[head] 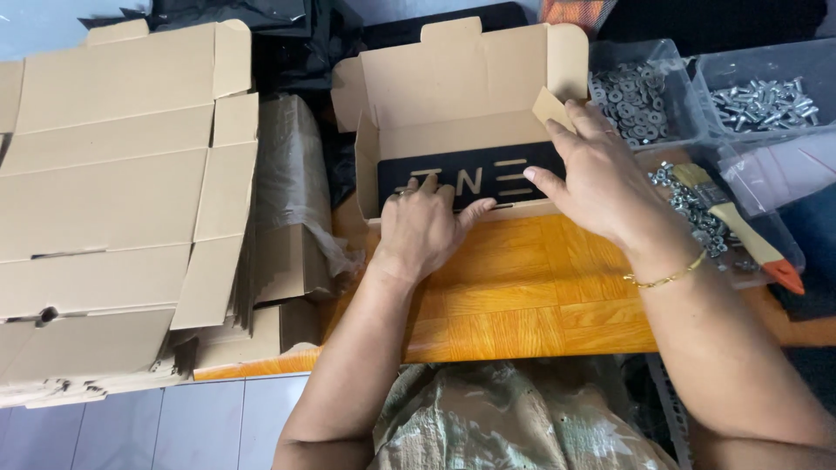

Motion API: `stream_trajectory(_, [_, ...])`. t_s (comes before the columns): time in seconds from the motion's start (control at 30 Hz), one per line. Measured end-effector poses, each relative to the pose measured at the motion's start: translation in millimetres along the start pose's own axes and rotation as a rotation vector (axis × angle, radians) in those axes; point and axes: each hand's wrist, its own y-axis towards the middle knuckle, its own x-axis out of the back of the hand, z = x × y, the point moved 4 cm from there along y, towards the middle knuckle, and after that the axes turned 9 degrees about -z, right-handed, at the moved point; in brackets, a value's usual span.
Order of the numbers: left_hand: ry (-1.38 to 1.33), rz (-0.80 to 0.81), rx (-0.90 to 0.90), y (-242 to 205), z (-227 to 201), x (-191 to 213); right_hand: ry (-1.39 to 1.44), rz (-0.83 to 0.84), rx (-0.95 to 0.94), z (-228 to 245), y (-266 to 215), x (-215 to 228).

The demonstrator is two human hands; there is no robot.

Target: The person brushes a black rectangular mat with a stencil showing the letter N and horizontal lines, then places it into a cardboard box. They repeat the process with a second plain black mat, placing it on top of the first mat in the same box and closing the box.

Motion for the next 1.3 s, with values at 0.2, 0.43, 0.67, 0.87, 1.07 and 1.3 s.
stream_trajectory(0.2, [0.059,-0.316,-0.029,7.0,-12.1,8.0,-0.212,0.295,-0.194,20.8,18.1,68.8])
stream_trajectory(0.43, [0.052,-0.271,-0.019,5.7,-9.8,-6.5,-0.580,0.152,-0.335,-131.2,99.1,60.5])
stream_trajectory(0.67, [0.096,-0.228,0.002,3.4,-7.3,-14.1,-0.531,0.054,-0.334,-233.2,156.5,30.4])
stream_trajectory(0.87, [0.108,-0.205,-0.012,2.0,-6.0,-15.5,-0.397,0.266,-0.450,-220.4,173.2,21.5])
stream_trajectory(1.07, [0.062,-0.122,0.009,3.3,-8.2,-11.0,-0.381,0.338,-0.546,-188.1,167.8,26.7])
stream_trajectory(1.3, [0.047,-0.126,0.019,3.0,-7.9,-10.6,-0.354,0.362,-0.629,-204.9,177.9,8.3])
